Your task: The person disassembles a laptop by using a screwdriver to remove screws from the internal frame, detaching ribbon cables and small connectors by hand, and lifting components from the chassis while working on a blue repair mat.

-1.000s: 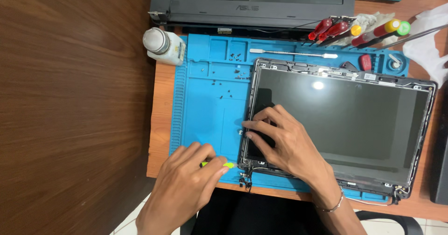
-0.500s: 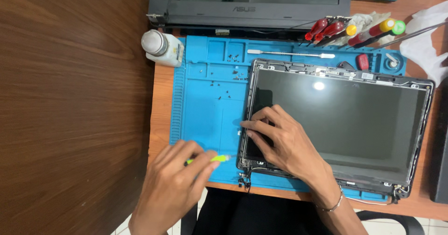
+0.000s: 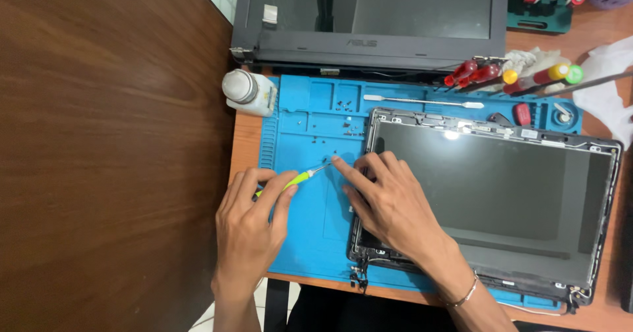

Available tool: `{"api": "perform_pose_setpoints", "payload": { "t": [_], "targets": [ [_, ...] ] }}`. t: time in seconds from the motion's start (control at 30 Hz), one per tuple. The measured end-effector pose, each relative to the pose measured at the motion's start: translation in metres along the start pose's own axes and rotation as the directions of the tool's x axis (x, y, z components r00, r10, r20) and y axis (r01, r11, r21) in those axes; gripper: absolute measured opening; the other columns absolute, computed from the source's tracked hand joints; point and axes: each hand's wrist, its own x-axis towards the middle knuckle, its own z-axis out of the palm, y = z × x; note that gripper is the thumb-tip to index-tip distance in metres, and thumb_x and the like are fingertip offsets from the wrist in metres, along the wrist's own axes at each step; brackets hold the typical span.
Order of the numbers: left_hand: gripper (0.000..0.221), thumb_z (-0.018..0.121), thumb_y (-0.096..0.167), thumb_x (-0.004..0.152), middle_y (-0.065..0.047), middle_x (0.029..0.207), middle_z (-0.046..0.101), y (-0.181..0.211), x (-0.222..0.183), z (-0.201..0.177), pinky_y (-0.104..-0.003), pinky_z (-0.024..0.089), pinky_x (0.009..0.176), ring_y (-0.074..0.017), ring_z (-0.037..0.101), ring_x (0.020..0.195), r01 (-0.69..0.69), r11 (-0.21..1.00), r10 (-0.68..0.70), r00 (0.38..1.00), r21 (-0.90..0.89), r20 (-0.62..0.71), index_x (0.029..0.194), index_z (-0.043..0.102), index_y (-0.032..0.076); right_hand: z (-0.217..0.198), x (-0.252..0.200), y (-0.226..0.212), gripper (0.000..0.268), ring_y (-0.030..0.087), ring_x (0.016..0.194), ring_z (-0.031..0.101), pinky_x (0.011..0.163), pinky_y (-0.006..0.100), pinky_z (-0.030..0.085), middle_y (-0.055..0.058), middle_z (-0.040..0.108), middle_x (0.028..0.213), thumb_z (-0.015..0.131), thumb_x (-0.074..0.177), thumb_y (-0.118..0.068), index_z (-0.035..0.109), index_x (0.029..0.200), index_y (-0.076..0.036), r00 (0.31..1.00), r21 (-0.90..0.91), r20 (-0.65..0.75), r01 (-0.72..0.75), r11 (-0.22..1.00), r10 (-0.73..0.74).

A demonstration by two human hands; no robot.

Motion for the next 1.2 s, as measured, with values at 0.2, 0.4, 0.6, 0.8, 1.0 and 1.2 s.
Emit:
{"api": "perform_pose_setpoints", "payload": {
  "t": [0.2,0.4,0.6,0.8,1.0,1.2],
  "targets": [
    [0.019,0.076,0.008,0.087,-0.007,0.092,0.063,-0.009,0.003,0.003,-0.039,0.053,0.07,-0.0248,0.064,0.084,0.023,0.999,-0.023,1.0,-0.026,0.012,0.107,0.075,0.007,0.009,0.008,0.002,0.049,0.026,0.089,0.05,0.078,0.04,0.044,0.009,0.057,0.101,0.07,0.089,-0.016,0.062,0.137,-0.009,0.995,-0.112,0.095,0.017,0.994,-0.006],
    [0.017,0.076,0.008,0.088,-0.007,0.09,0.064,-0.015,0.005,-0.002,-0.038,0.052,0.066,-0.0235,0.065,0.083,0.1,0.994,-0.1,0.995,-0.052,0.001,0.105,0.077,0.008,0.012,0.009,0.005,0.047,0.026,0.09,0.05,0.079,0.039,0.044,0.009,0.058,0.104,0.069,0.088,-0.015,0.065,0.134,-0.005,0.997,-0.128,0.066,0.036,0.991,-0.027],
    [0.017,0.076,0.008,0.088,-0.006,0.09,0.064,-0.02,0.009,-0.001,-0.039,0.053,0.069,-0.023,0.065,0.083,0.116,0.992,-0.116,0.993,-0.053,-0.006,0.105,0.077,0.008,0.011,0.009,0.004,0.042,0.025,0.089,0.05,0.079,0.038,0.044,0.008,0.059,0.103,0.069,0.091,-0.016,0.066,0.132,-0.005,0.999,-0.083,0.049,-0.003,0.997,0.007],
    [0.016,0.076,0.009,0.089,-0.006,0.09,0.063,-0.022,0.01,0.005,-0.038,0.053,0.069,-0.0232,0.064,0.084,0.081,0.995,-0.081,0.997,-0.061,0.011,0.105,0.077,0.008,0.012,0.012,0.004,0.047,0.025,0.089,0.051,0.078,0.038,0.044,0.008,0.06,0.104,0.07,0.091,-0.014,0.063,0.137,-0.007,1.0,-0.087,0.01,0.003,0.996,-0.002],
    [0.017,0.076,0.01,0.087,-0.005,0.09,0.064,-0.023,0.008,0.006,-0.037,0.052,0.065,-0.0221,0.064,0.082,0.148,0.987,-0.145,0.988,-0.055,0.053,0.104,0.078,0.009,0.017,0.017,0.002,0.054,0.025,0.09,0.052,0.078,0.039,0.043,0.008,0.06,0.104,0.071,0.085,-0.014,0.061,0.139,-0.009,0.997,-0.131,0.063,0.049,0.99,-0.04],
    [0.015,0.076,0.011,0.088,-0.006,0.089,0.067,-0.025,0.003,0.003,-0.037,0.052,0.068,-0.0221,0.064,0.083,0.176,0.984,-0.176,0.984,-0.037,-0.004,0.103,0.078,0.009,0.016,0.016,0.003,0.052,0.025,0.09,0.051,0.078,0.038,0.043,0.008,0.06,0.105,0.071,0.088,-0.015,0.061,0.139,-0.008,0.998,-0.137,0.045,0.045,0.99,-0.039]
  ]
}}
